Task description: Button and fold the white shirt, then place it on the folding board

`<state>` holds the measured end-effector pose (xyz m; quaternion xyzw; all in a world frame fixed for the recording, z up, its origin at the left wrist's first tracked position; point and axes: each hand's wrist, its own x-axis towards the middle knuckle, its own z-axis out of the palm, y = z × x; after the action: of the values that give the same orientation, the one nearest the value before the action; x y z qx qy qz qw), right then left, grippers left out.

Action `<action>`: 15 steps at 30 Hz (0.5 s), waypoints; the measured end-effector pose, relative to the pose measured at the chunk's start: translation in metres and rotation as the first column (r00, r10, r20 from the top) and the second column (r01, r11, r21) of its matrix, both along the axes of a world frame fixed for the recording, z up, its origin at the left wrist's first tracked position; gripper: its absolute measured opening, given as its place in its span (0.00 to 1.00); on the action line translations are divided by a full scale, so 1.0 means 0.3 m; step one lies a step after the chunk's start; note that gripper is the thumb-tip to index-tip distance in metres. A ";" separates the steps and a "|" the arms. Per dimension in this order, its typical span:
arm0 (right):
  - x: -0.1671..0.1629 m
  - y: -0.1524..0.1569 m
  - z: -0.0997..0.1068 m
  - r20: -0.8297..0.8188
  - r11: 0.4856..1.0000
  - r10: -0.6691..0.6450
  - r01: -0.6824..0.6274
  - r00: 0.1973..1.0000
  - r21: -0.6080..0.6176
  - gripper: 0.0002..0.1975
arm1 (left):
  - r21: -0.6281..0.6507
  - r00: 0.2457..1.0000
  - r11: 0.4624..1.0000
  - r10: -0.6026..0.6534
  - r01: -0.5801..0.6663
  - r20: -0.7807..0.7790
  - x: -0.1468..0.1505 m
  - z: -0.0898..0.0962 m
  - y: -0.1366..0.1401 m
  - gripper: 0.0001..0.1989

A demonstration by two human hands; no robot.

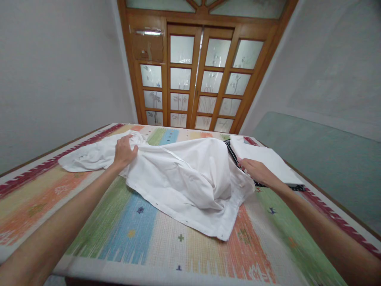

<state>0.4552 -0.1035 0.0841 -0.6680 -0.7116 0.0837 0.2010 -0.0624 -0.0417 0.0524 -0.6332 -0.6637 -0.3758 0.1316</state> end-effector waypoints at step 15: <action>-0.013 -0.168 -0.139 -0.329 0.955 0.071 -0.160 0.942 -0.251 0.34 | -0.733 0.594 0.517 -0.781 0.442 -0.193 0.397 -0.139 -0.058 0.44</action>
<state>0.4511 -0.1539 0.0425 -0.6240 -0.6899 0.2989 0.2129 0.0566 -0.0590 0.0105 -0.9110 -0.4071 0.0200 -0.0625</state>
